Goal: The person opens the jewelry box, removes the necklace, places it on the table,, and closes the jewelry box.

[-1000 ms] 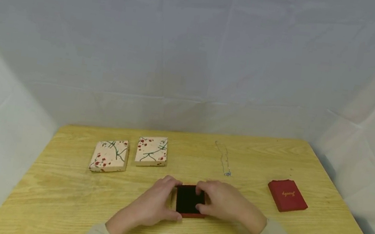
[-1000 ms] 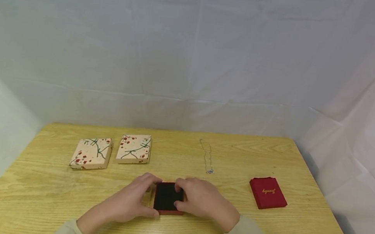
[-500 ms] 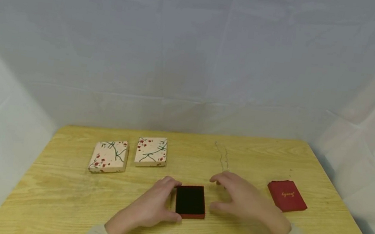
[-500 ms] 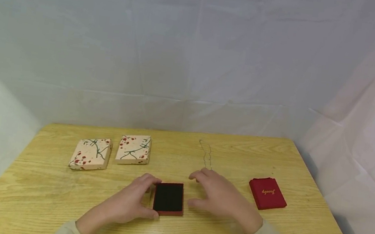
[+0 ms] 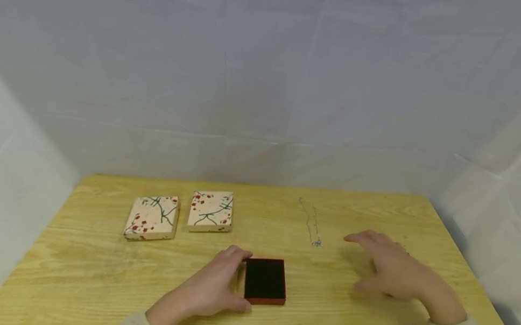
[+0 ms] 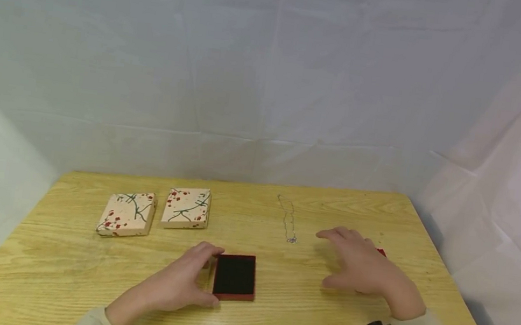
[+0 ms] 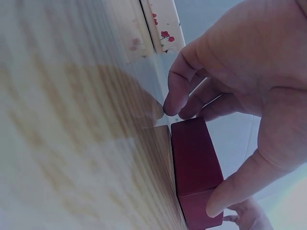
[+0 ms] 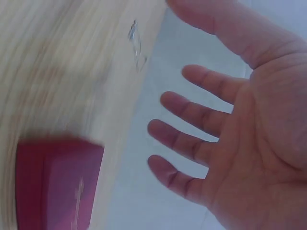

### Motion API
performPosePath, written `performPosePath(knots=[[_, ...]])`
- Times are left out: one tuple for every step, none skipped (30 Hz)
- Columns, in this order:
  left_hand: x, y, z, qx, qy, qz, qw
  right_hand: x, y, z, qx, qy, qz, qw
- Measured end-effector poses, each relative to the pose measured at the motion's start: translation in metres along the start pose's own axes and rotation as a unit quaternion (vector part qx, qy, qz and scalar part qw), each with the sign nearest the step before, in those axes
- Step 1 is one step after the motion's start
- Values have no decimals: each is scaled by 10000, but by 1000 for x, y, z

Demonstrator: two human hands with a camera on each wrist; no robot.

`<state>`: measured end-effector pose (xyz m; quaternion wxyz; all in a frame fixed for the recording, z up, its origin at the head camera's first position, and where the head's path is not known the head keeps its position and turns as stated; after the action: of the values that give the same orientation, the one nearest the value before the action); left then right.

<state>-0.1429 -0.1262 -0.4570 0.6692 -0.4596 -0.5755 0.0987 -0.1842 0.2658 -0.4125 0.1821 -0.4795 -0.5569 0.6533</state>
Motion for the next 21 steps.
performPosePath(knots=[[0,0,0,-2,-13,5,10000,6,-1,-3,-16,54,-38,10000],[1,0,0,-1,-16,8,10000,12,-2,-5,-40,109,-89,9999],[1,0,-1,-2,-18,16,10000,17,-3,-8,-68,162,-140,9997],[1,0,-1,-5,-27,26,10000,22,-4,-10,-104,203,-190,9996],[1,0,-1,-9,-36,31,10000,27,-5,-13,-127,242,-247,9993],[1,0,-1,-13,-42,41,10000,31,-5,-15,-153,280,-290,9991],[1,0,-1,-19,-48,48,10000,34,-6,-17,-172,329,-330,9988],[1,1,-1,-27,-58,53,10000,38,-6,-20,-186,349,-374,9985],[0,1,-1,-39,-65,54,10000,41,-6,-22,-193,370,-407,9983],[0,1,-1,-50,-72,52,9999,43,-6,-25,-193,383,-425,9982],[0,1,-1,-63,-79,44,9999,46,-6,-27,-185,403,-441,9980],[0,1,-1,-71,-87,44,9999,49,-6,-29,-186,436,-443,9979],[0,1,-1,-79,-97,37,9999,52,-6,-31,-188,487,-465,9976],[0,0,-1,-85,-106,32,9999,54,-6,-32,-189,514,-468,9974],[-1,0,-1,-88,-114,27,9999,57,-5,-34,-196,556,-434,9973],[-1,0,-1,-88,-121,27,9999,60,-5,-35,-209,599,-389,9972],[-1,0,-1,-90,-129,24,9999,62,-4,-36,-226,631,-347,9971],[-1,0,-1,-89,-132,35,9999,65,-3,-36,-247,634,-287,9973],[-1,0,-1,-91,-138,34,9999,67,-3,-37,-266,627,-231,9974],[-1,0,-1,-94,-145,31,9998,69,-2,-37,-295,645,-151,9974],[-1,0,-1,-95,-149,33,9998,71,-1,-38,-307,642,-84,9974]])
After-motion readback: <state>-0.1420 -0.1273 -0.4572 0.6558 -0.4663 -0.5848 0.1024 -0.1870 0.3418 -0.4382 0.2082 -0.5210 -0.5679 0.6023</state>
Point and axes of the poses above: each hand's wrist, its own z-axis towards the middle knuckle, its own y-axis out of the palm, x = y × z, the point moved 1 cm from there along z, towards the middle knuckle
